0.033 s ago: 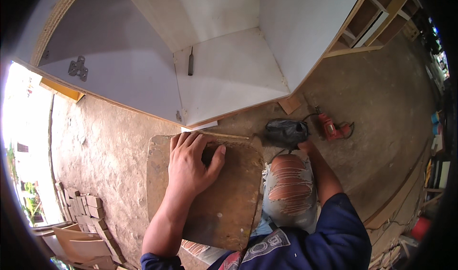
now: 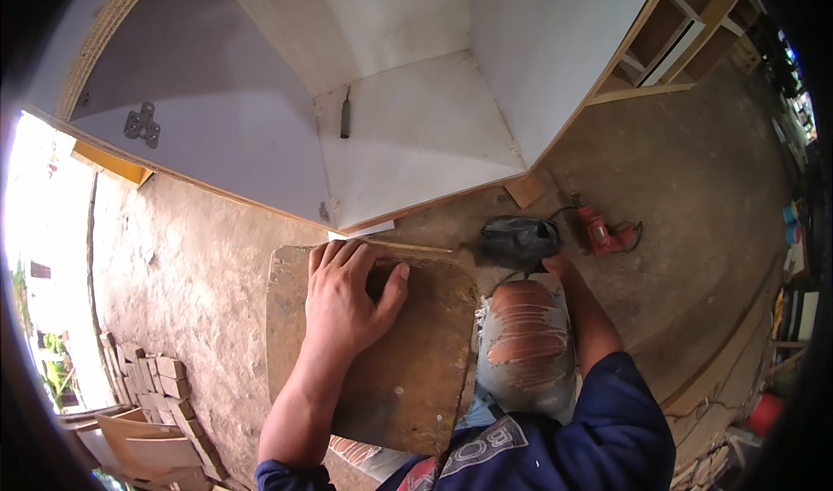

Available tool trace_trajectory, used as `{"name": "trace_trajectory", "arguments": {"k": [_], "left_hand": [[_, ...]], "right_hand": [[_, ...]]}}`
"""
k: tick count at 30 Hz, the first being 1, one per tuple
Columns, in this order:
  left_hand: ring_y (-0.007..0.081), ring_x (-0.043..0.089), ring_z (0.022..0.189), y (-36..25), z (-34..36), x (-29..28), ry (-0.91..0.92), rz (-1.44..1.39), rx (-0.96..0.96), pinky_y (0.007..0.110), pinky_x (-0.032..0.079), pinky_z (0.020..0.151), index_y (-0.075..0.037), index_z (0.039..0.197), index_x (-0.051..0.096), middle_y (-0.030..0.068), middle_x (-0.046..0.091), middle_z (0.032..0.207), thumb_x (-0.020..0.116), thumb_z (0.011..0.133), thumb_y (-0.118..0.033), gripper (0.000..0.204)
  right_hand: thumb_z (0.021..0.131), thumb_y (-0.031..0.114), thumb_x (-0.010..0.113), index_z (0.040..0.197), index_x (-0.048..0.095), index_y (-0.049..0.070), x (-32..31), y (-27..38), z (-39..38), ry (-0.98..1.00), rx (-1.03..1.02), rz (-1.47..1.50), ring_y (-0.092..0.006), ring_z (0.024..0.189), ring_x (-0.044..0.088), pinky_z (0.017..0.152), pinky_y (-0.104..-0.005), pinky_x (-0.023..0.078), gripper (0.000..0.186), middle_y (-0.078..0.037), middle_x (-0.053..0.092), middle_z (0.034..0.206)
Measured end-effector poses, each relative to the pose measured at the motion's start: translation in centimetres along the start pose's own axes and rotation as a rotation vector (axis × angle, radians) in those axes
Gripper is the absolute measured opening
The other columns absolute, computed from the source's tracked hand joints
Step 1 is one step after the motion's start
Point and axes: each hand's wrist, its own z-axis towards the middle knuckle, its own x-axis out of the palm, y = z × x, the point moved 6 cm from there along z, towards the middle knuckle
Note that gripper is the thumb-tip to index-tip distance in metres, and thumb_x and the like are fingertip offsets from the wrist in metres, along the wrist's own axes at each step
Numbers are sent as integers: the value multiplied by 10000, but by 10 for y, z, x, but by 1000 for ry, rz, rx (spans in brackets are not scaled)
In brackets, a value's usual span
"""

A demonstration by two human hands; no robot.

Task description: The person prepares an electrical component by stripping wires using pliers and inserting them into a connector before picking up a power drill.

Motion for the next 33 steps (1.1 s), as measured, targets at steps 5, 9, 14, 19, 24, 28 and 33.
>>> {"name": "trace_trajectory", "arguments": {"k": [5,9,14,19,24,28,33], "left_hand": [[333,621,992,7,-9,1,-16,22,-20,435,419,982,-48,979,708,118,703,970,695,888,-260,232],[327,619,994,0,-3,1,-11,17,5,435,417,976,-47,974,704,115,701,972,691,895,-259,227],[315,629,993,2,-6,7,4,24,-32,438,425,990,-62,953,703,102,702,948,710,880,-260,212],[316,630,979,4,-5,4,-21,51,-4,436,428,976,-55,957,704,102,700,941,715,880,-267,226],[321,632,984,2,-4,4,-12,55,-24,433,426,995,-50,982,713,108,706,946,713,883,-253,226],[325,635,985,3,-7,2,-4,19,-38,434,423,995,-47,984,708,107,710,949,715,884,-259,235],[330,637,986,-1,-4,2,-12,8,-12,435,422,996,-50,987,707,110,713,955,715,888,-266,237]], "right_hand": [[834,213,728,1302,639,23,-15,17,-15,76,368,66,-376,1205,647,1007,-462,512,512,-225,683,1277],[850,168,685,1223,674,31,-5,26,-8,16,26,-128,-414,1113,672,931,-466,531,397,-208,716,1189],[853,158,655,1185,685,47,5,61,6,-46,-124,-6,-474,1089,649,924,-482,536,351,-207,718,1157],[814,194,705,1142,694,48,26,97,33,-51,-362,-284,-454,987,656,895,-497,543,360,-197,711,1042],[801,242,722,1091,713,67,27,95,23,-182,-243,-218,-421,1005,680,864,-513,538,339,-202,717,1039],[817,302,708,1037,724,85,31,82,8,26,-58,-166,-420,987,696,803,-534,530,309,-201,727,1017],[807,371,743,1105,716,77,50,72,7,181,-177,-284,-421,973,704,811,-492,542,419,-209,736,996]]}}
